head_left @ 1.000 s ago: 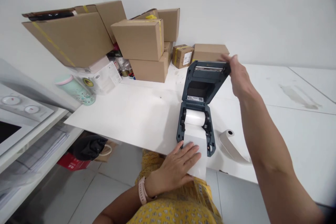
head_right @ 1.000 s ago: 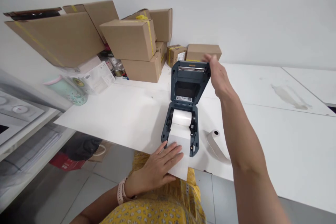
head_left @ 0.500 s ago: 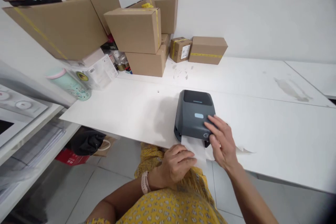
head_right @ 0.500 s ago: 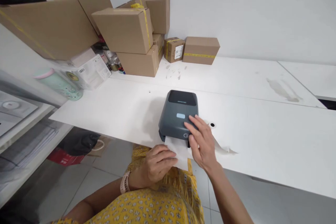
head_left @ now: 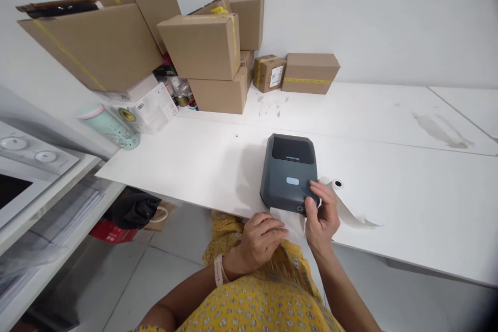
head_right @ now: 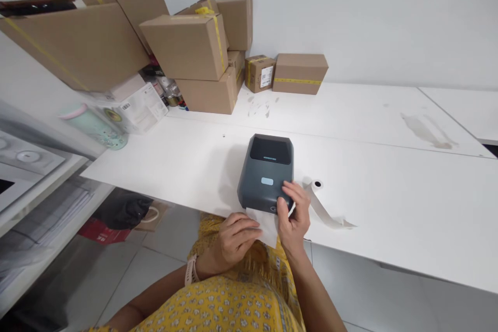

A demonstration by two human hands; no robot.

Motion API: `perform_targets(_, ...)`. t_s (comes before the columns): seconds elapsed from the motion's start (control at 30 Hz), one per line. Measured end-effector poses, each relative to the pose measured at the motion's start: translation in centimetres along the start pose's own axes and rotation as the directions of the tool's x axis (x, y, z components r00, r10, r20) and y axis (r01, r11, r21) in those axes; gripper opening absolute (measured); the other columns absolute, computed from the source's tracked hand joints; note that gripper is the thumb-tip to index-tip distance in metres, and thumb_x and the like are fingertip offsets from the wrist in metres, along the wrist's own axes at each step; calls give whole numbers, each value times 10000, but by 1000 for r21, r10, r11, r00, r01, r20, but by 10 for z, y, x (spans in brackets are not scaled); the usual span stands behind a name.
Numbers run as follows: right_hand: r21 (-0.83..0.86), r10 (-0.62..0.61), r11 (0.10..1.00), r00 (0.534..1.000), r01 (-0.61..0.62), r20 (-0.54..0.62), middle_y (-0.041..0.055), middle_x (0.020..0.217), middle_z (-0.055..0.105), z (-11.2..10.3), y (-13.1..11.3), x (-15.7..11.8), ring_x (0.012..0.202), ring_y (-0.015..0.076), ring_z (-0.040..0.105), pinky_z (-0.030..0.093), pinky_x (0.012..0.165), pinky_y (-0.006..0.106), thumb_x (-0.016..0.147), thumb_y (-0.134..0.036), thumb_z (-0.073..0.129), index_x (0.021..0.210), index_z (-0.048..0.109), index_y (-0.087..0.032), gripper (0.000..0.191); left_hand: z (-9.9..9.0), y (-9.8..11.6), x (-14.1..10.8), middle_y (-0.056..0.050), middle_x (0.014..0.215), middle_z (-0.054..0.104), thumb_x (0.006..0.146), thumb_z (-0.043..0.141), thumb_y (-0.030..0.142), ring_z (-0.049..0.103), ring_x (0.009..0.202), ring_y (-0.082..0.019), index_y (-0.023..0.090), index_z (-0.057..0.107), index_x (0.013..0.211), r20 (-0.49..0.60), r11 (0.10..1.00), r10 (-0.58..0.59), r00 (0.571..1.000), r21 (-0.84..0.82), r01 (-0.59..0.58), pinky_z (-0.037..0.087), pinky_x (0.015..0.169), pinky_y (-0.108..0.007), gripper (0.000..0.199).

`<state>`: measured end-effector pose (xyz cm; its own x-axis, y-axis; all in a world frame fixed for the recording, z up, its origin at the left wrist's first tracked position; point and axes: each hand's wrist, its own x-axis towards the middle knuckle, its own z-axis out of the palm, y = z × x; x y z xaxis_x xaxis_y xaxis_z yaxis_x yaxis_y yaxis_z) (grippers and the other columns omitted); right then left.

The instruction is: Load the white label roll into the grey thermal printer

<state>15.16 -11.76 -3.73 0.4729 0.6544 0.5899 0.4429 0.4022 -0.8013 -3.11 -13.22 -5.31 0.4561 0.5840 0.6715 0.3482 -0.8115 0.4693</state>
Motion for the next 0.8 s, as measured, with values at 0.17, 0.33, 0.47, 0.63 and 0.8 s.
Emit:
perform_targets(0.17, 248, 543, 791, 829, -559, 135, 104, 1696, 331, 0, 4, -4, 1557, 330, 337, 322, 1239, 582, 854, -492, 728, 1591, 370, -310, 840, -8, 6, 6, -68, 988, 786, 978, 630, 212, 687, 942, -200, 199, 739, 1001, -12, 998, -6, 1000, -56, 5, 603, 847, -363, 112)
perform_targets(0.33, 263, 636, 693, 741, -672, 217, 105, 1710, 300, -3, 5, -5, 1538, 339, 363, 361, 1216, 552, 823, -563, 733, 1623, 309, -315, 939, -22, 12, 8, -72, 850, 711, 992, 599, 295, 656, 793, -188, 186, 694, 916, -114, 966, -183, 976, -207, 157, 553, 710, -327, 163)
perform_targets(0.47, 257, 639, 691, 737, -676, 222, 99, 1710, 304, -3, 7, -5, 1548, 344, 347, 357, 1218, 570, 822, -580, 723, 1622, 307, -332, 936, -27, 10, 9, -23, 730, 588, 1024, 511, 427, 570, 688, -155, 189, 596, 742, 82, 699, -633, 770, -366, 614, 469, 647, -286, 379)
perform_targets(0.63, 266, 623, 706, 754, -656, 206, 91, 1704, 318, -2, 8, -7, 1559, 347, 327, 287, 1243, 630, 838, -541, 719, 1603, 342, -340, 877, -23, 9, 22, 7, 643, 520, 901, 592, 685, 537, 658, -150, 191, 518, 664, 623, 215, -626, 469, -440, 872, 479, 676, -298, 553)
perform_targets(0.8, 201, 463, 854, 877, -480, 126, 58, 1719, 290, -2, 1, -1, 1605, 308, 239, 226, 1278, 622, 880, -449, 709, 1601, 338, -361, 816, -15, 14, 35, -17, 678, 590, 786, 692, 749, 552, 641, -152, 172, 609, 755, 756, 83, -546, 360, -378, 922, 470, 652, -305, 584)
